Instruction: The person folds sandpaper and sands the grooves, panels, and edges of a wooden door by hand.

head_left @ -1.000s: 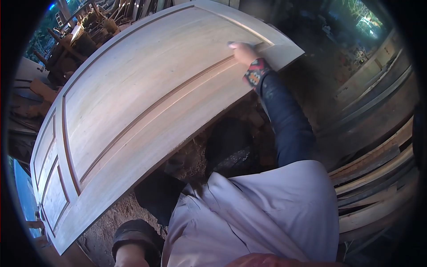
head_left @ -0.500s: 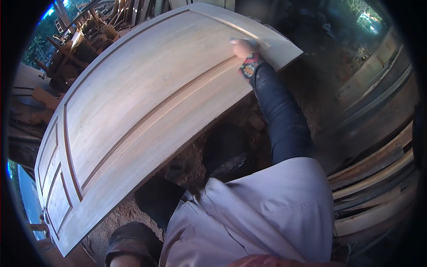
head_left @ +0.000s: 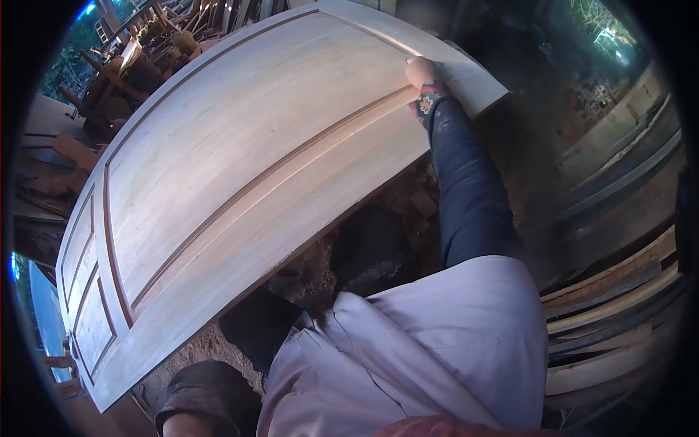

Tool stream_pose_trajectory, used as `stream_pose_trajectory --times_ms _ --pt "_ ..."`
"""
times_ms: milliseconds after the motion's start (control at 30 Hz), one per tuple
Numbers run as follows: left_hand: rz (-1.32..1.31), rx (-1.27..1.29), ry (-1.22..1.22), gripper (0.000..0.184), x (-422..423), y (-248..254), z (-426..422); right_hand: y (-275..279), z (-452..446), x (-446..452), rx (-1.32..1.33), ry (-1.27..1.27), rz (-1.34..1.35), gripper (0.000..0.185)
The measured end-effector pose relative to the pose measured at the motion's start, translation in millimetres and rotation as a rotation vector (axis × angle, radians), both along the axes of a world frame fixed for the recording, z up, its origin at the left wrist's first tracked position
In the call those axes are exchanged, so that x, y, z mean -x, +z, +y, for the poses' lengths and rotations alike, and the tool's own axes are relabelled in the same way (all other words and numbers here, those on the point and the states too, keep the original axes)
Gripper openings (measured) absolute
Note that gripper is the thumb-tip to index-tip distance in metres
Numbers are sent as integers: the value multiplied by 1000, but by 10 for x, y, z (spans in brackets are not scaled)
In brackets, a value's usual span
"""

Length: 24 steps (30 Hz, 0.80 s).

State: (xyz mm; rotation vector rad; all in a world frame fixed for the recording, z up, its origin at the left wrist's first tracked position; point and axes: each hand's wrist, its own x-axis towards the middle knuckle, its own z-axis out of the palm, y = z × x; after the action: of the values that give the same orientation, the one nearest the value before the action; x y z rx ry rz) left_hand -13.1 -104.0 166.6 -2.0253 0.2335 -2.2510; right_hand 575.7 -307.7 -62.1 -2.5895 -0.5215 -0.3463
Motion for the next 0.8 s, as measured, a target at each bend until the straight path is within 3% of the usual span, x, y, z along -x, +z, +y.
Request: stream_pose_trajectory --times_ms 100,167,200,233,267,300,333,400,500,567,633,667,733,767,800 --pt "100 -10 -531 65 11 -31 366 368 313 680 738 233 -173 26" --pt "286 85 -808 67 -40 -63 642 205 280 1129 262 510 -235 27" --pt "494 203 -815 68 -135 -86 793 126 299 1232 17 645 -259 28" --pt "770 329 -677 56 -302 -84 949 38 146 1058 -36 578 -245 29" --pt "924 382 -508 63 -539 -148 1207 47 -101 831 -85 510 -232 30" --pt "995 547 -414 55 -692 -275 1327 113 -330 585 -60 306 103 30" --pt "1081 648 -260 45 -811 -401 1607 223 -390 587 6 200 136 32" --pt "1176 892 -27 50 -1058 -838 2290 412 -108 897 411 224 -44 31" --pt "1275 935 292 70 -1263 -1400 2938 52 52 1073 -74 733 -554 29" --pt "1249 891 464 73 -1264 -1885 3349 64 -105 895 318 404 -243 27" --pt "1284 854 689 77 -1285 -2005 3377 257 -268 612 689 46 44 26" --pt "1347 843 836 80 -1264 -2012 3270 316 -221 741 582 184 -64 26" --pt "1296 824 780 80 -1250 -2054 3334 274 -76 1081 359 468 -268 26" --pt "1314 822 789 80 -1256 -2006 3275 197 -64 1111 231 525 -440 25" --pt "1340 817 801 81 -1254 -1963 3209 185 -109 1090 278 407 -323 25"
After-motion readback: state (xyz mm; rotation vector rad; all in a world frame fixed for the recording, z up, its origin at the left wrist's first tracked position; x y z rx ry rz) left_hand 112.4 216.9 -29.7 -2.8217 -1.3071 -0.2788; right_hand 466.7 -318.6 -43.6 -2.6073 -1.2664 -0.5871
